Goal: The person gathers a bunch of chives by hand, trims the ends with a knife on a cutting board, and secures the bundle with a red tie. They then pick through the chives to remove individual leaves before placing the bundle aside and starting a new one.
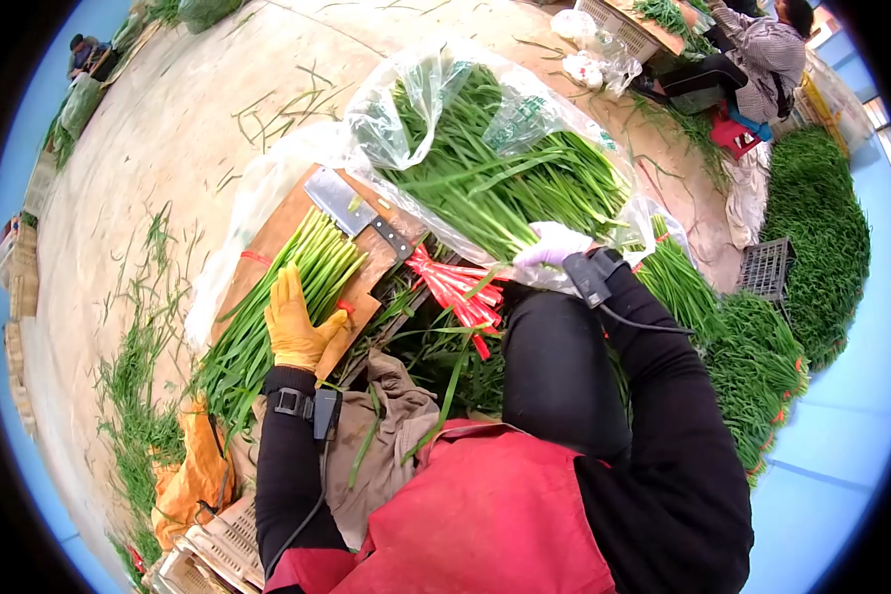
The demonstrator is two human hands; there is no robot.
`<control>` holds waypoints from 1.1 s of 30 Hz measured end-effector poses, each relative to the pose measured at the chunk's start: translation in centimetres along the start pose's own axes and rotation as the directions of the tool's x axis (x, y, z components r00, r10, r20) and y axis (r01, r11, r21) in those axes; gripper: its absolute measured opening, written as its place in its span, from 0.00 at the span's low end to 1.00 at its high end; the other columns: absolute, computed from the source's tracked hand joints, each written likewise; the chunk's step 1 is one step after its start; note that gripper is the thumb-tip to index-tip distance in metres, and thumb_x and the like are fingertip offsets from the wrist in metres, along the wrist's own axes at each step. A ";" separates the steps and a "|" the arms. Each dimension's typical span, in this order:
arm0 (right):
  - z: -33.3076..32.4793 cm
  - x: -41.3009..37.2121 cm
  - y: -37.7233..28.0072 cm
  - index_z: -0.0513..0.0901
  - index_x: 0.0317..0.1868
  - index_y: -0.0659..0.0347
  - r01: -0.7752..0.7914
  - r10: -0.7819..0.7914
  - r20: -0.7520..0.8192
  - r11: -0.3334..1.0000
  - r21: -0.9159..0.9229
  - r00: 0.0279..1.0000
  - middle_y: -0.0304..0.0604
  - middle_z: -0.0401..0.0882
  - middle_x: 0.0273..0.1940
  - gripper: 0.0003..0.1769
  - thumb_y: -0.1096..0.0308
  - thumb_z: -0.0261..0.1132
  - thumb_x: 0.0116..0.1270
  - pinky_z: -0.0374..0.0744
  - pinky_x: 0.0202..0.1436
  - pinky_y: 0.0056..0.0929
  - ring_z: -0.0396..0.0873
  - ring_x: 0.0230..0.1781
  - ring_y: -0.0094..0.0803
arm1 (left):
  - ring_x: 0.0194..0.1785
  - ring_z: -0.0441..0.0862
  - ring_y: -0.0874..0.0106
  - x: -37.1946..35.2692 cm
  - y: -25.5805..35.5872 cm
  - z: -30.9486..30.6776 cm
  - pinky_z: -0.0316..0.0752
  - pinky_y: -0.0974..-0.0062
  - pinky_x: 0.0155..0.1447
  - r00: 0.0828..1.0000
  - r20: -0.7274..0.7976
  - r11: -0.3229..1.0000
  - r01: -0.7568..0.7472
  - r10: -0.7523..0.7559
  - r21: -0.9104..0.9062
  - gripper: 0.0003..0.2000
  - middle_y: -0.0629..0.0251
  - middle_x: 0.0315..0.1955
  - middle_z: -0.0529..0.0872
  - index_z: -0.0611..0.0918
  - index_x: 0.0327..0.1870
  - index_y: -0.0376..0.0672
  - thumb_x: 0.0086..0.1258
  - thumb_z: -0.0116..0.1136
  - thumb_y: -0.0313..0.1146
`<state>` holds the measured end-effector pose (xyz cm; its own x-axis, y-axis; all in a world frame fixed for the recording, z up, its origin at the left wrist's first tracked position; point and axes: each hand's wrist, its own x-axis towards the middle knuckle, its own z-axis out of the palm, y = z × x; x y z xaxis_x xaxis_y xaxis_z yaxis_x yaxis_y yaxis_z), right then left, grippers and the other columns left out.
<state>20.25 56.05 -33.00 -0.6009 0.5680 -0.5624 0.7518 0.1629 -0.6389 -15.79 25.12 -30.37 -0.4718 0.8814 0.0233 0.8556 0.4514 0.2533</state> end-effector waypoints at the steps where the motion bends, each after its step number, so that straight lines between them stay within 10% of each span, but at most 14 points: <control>1: 0.2 -0.1 0.2 0.72 0.64 0.76 0.058 -0.059 -0.005 0.989 -0.134 0.998 0.59 0.81 0.57 0.46 0.57 0.77 0.48 0.75 0.60 0.34 0.80 0.57 0.40 | 0.77 0.57 0.55 -0.1 0.1 -0.1 0.54 0.53 0.74 1.000 0.006 1.000 0.002 -0.002 0.001 0.58 0.52 0.75 0.60 0.55 0.77 0.38 0.47 0.75 0.55; 2: -0.1 -0.8 -1.2 0.70 0.64 0.80 0.079 -0.087 -0.020 0.964 -0.255 0.996 0.68 0.75 0.60 0.50 0.52 0.75 0.47 0.73 0.66 0.36 0.74 0.64 0.53 | 0.77 0.57 0.55 -0.1 0.0 0.0 0.54 0.53 0.74 1.000 -0.004 1.000 -0.008 0.008 0.002 0.58 0.52 0.75 0.60 0.55 0.77 0.38 0.48 0.75 0.54; 6: -3.5 -9.0 -12.5 0.76 0.59 0.71 0.136 -0.142 -0.060 0.986 -0.093 0.988 0.58 0.84 0.45 0.33 0.63 0.71 0.55 0.79 0.50 0.36 0.83 0.45 0.44 | 0.77 0.57 0.54 -0.4 -0.5 0.6 0.54 0.53 0.74 0.999 -0.031 1.000 -0.018 0.018 -0.007 0.57 0.51 0.75 0.60 0.55 0.77 0.38 0.48 0.75 0.54; 7: -3.8 -8.9 -11.7 0.77 0.56 0.65 0.340 -0.369 -0.129 0.919 -0.198 0.921 0.56 0.83 0.41 0.27 0.67 0.70 0.55 0.79 0.48 0.37 0.83 0.42 0.44 | 0.77 0.56 0.54 -0.4 -0.6 0.8 0.54 0.53 0.74 0.999 -0.035 1.000 -0.016 0.016 -0.010 0.57 0.51 0.75 0.60 0.55 0.77 0.38 0.48 0.75 0.54; 10: -5.7 -8.6 -12.2 0.78 0.52 0.62 0.288 -0.391 -0.301 0.898 -0.334 0.870 0.56 0.83 0.42 0.22 0.68 0.69 0.56 0.79 0.49 0.38 0.82 0.44 0.50 | 0.77 0.56 0.54 -0.1 -0.5 0.7 0.53 0.53 0.75 1.000 -0.016 1.000 0.002 -0.002 -0.008 0.57 0.51 0.75 0.60 0.55 0.77 0.38 0.49 0.74 0.55; 17: -7.9 -1.4 -4.1 0.79 0.52 0.59 -0.139 -0.119 -0.595 0.919 -0.369 0.795 0.57 0.83 0.45 0.20 0.65 0.63 0.59 0.78 0.53 0.46 0.80 0.49 0.55 | 0.77 0.56 0.53 0.0 -0.8 1.3 0.54 0.49 0.73 1.000 -0.018 1.000 0.009 -0.009 0.023 0.56 0.51 0.75 0.60 0.55 0.77 0.38 0.51 0.71 0.58; 24: -9.7 0.6 -1.6 0.82 0.49 0.58 -0.159 -0.223 -0.607 0.845 -0.510 0.763 0.57 0.83 0.46 0.18 0.63 0.63 0.58 0.78 0.56 0.45 0.80 0.51 0.53 | 0.77 0.56 0.51 0.4 -0.8 1.7 0.54 0.48 0.73 0.999 -0.006 0.998 0.042 -0.042 0.040 0.55 0.49 0.76 0.58 0.53 0.78 0.38 0.55 0.69 0.58; 33: -13.9 -0.5 4.2 0.87 0.43 0.60 -0.170 0.029 -0.552 0.963 -0.207 0.833 0.55 0.85 0.40 0.22 0.52 0.70 0.55 0.79 0.50 0.41 0.83 0.44 0.50 | 0.75 0.59 0.48 0.4 -1.1 2.0 0.56 0.55 0.74 0.997 -0.074 0.996 -0.027 0.033 0.081 0.52 0.44 0.73 0.61 0.56 0.76 0.35 0.57 0.68 0.57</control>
<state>27.48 67.66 -28.07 -0.3295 0.9234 -0.1970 0.8827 0.2272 -0.4113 -16.48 25.26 -32.61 -0.4580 0.8830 0.1029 0.8824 0.4376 0.1730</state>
